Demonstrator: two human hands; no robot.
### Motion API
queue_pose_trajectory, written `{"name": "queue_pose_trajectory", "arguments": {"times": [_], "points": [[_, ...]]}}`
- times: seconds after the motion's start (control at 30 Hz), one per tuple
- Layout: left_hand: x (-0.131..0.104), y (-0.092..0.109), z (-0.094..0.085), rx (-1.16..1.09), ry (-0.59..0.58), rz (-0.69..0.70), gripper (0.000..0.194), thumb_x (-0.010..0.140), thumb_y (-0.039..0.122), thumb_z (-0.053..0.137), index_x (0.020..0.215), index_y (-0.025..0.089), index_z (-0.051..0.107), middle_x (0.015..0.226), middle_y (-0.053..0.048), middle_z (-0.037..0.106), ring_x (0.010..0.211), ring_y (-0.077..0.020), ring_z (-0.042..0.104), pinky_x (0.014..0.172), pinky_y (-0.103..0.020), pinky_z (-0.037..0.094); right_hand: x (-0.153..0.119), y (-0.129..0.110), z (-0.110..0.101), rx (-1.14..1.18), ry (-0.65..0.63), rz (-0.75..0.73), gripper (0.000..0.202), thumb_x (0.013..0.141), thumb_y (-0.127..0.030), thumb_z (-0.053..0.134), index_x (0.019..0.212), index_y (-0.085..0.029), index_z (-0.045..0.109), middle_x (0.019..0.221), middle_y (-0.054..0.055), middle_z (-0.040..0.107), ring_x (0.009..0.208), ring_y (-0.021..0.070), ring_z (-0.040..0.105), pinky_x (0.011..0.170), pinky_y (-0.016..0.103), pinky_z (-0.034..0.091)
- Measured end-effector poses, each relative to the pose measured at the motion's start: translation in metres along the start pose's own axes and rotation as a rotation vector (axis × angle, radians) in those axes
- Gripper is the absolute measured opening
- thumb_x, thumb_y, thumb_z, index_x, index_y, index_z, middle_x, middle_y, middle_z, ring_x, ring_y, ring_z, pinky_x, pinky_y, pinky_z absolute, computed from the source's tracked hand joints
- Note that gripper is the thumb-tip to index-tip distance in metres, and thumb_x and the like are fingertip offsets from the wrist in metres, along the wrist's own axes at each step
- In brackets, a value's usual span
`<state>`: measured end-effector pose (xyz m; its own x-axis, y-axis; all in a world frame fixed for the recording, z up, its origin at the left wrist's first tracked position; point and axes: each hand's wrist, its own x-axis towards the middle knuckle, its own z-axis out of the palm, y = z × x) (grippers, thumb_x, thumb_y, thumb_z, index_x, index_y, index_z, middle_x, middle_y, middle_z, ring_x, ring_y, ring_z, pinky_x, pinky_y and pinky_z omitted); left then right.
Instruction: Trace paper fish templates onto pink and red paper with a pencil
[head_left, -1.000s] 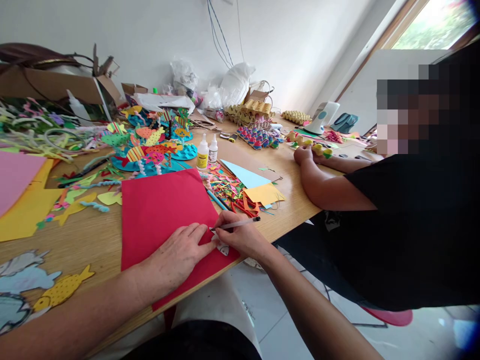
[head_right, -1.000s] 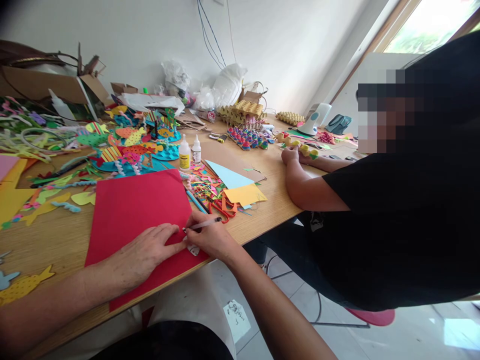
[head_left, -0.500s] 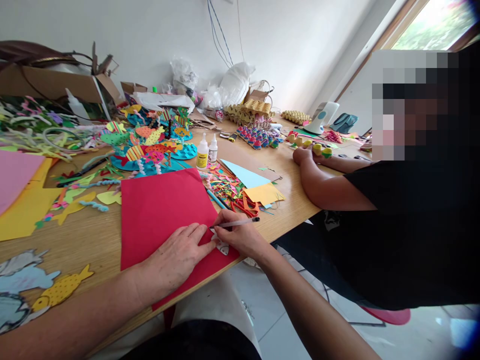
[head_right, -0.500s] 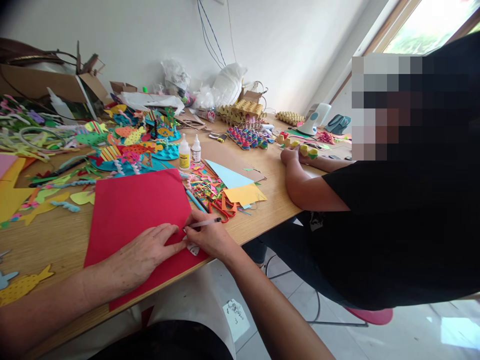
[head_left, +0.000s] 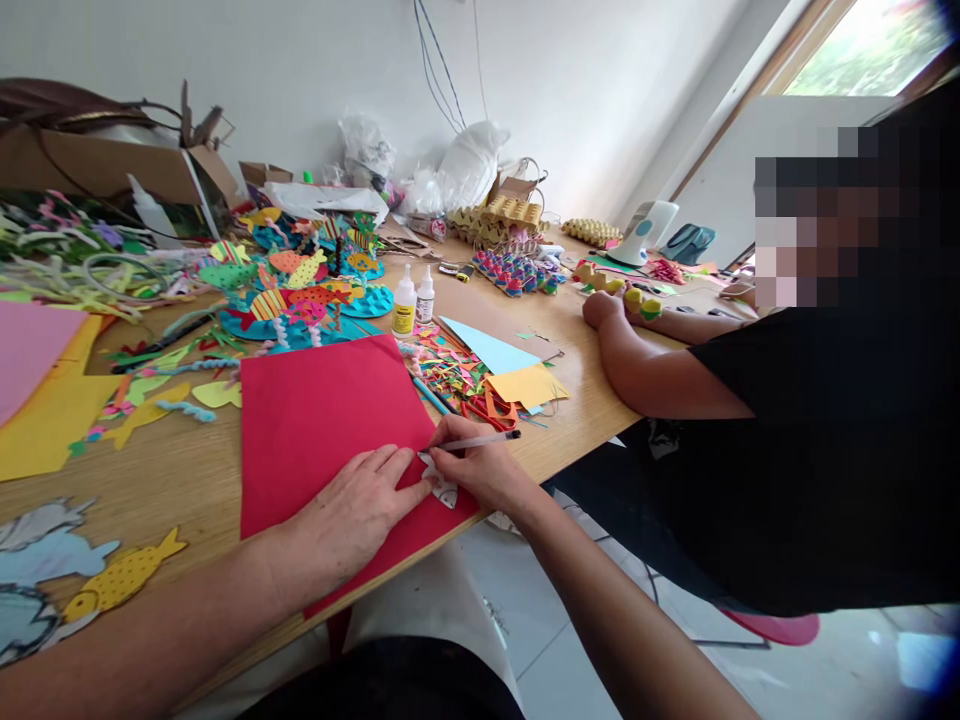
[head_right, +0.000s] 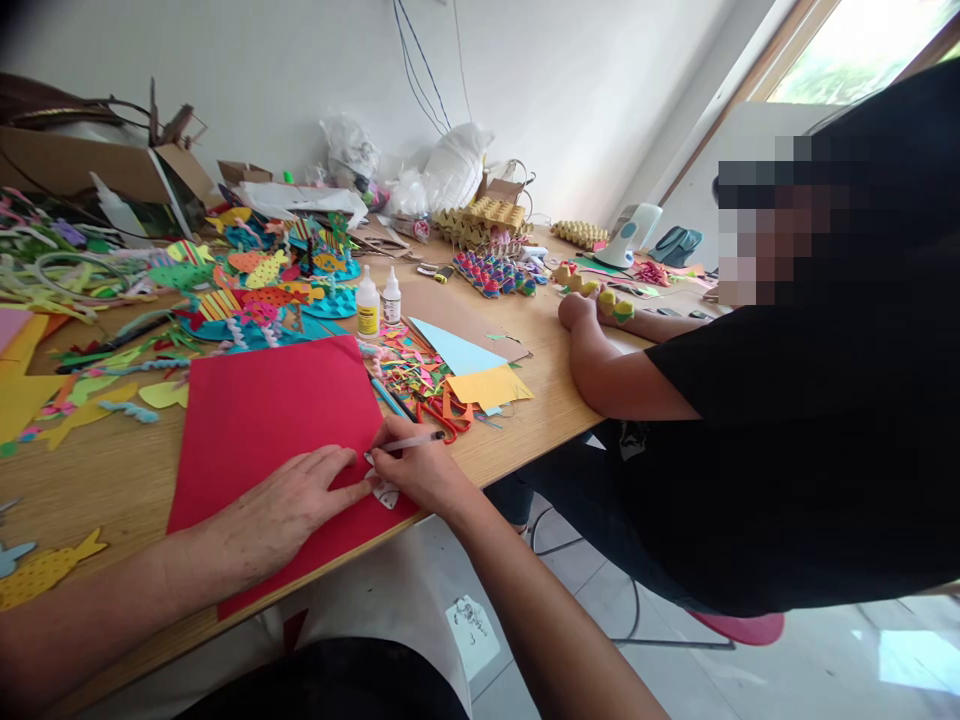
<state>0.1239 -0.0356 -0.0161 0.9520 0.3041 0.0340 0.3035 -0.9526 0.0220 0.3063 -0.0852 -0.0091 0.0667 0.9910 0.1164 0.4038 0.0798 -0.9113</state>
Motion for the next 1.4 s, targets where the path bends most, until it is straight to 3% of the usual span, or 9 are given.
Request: {"name": "queue_pose_trajectory", "arguments": {"times": [0.27,0.63,1.07,1.27,1.4], "points": [[0.001,0.0,-0.003,0.036,-0.045,0.009,0.051,0.087,0.003,0.037,0.132,0.027,0.047,0.128,-0.009,0.048,0.112,-0.0279,0.046,0.092,-0.043,0.043,0.0,0.002,-0.002,-0.012,-0.018,0.018,0.006,0.072,-0.013,0.052,0.068,-0.018,0.052,0.059,-0.005,0.055,0.053,0.009,0.049,0.046,0.018,0.036],[0.004,-0.004,-0.005,-0.001,-0.046,0.072,0.047,0.086,0.006,0.041,0.13,0.021,0.049,0.124,-0.01,0.055,0.104,-0.0286,0.048,0.089,-0.045,0.045,-0.003,-0.004,-0.008,-0.062,-0.048,0.073,0.007,0.074,-0.011,0.052,0.071,-0.018,0.052,0.062,-0.005,0.052,0.055,0.0083,0.046,0.046,0.017,0.035],[0.007,-0.002,-0.011,0.014,-0.064,0.095,0.043,0.087,0.004,0.04,0.125,0.017,0.054,0.126,-0.011,0.055,0.117,-0.0293,0.046,0.099,-0.046,0.041,-0.004,-0.001,-0.01,-0.081,-0.041,0.066,0.006,0.073,-0.013,0.052,0.07,-0.018,0.051,0.062,-0.004,0.053,0.055,0.0094,0.047,0.047,0.019,0.035],[0.005,-0.008,-0.002,-0.161,0.026,0.115,0.046,0.085,0.001,0.039,0.124,0.019,0.054,0.13,-0.01,0.052,0.124,-0.023,0.044,0.104,-0.038,0.038,-0.005,0.001,-0.01,-0.076,-0.018,0.053,0.006,0.073,-0.014,0.053,0.07,-0.018,0.051,0.063,-0.004,0.053,0.056,0.0094,0.047,0.047,0.019,0.035],[0.005,-0.007,-0.005,-0.328,0.0,0.087,0.043,0.089,0.004,0.036,0.124,0.022,0.054,0.124,-0.006,0.055,0.116,-0.0195,0.051,0.099,-0.033,0.042,-0.005,0.003,-0.009,-0.072,0.007,0.046,0.007,0.072,-0.012,0.052,0.069,-0.018,0.05,0.062,-0.005,0.052,0.056,0.0093,0.046,0.047,0.018,0.035]]}}
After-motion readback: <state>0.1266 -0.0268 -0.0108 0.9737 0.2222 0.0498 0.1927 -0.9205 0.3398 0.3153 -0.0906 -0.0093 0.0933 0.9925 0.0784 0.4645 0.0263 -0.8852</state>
